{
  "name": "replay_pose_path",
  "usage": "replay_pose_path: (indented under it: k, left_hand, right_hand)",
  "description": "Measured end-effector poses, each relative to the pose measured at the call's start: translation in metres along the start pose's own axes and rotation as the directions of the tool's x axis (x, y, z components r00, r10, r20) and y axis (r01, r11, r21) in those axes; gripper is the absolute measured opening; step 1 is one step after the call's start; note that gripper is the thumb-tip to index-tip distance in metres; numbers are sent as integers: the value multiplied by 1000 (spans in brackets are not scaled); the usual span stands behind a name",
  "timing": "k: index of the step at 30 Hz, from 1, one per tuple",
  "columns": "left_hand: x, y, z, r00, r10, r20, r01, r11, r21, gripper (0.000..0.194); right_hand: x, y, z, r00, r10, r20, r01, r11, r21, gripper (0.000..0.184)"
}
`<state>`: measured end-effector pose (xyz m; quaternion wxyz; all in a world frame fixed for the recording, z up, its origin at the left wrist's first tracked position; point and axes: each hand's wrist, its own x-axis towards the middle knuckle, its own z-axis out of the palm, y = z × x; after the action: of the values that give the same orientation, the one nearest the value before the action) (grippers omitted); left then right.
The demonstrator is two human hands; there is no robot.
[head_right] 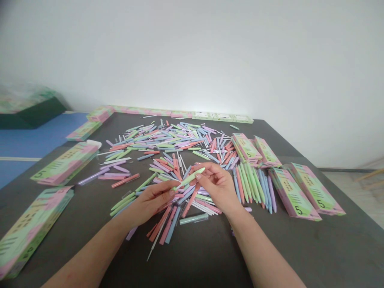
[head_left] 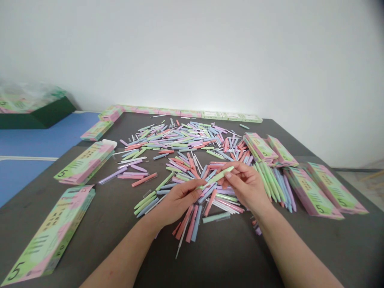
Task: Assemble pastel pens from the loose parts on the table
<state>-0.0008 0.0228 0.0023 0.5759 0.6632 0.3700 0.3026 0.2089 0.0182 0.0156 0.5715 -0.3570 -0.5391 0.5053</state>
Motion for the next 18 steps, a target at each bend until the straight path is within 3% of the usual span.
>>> replay_pose_path:
  k: [7,18]
  left_hand:
    - [0,2,-1,997,65,40,-69,991,114,39]
    - [0,5,-3,993,108,51,-118,957,264,31]
  right_hand:
    - [-2,-2,7,1000,16,27,-12,986,-168,15]
    - [-2,-4,7,999,35,34,-30,990,-136,19]
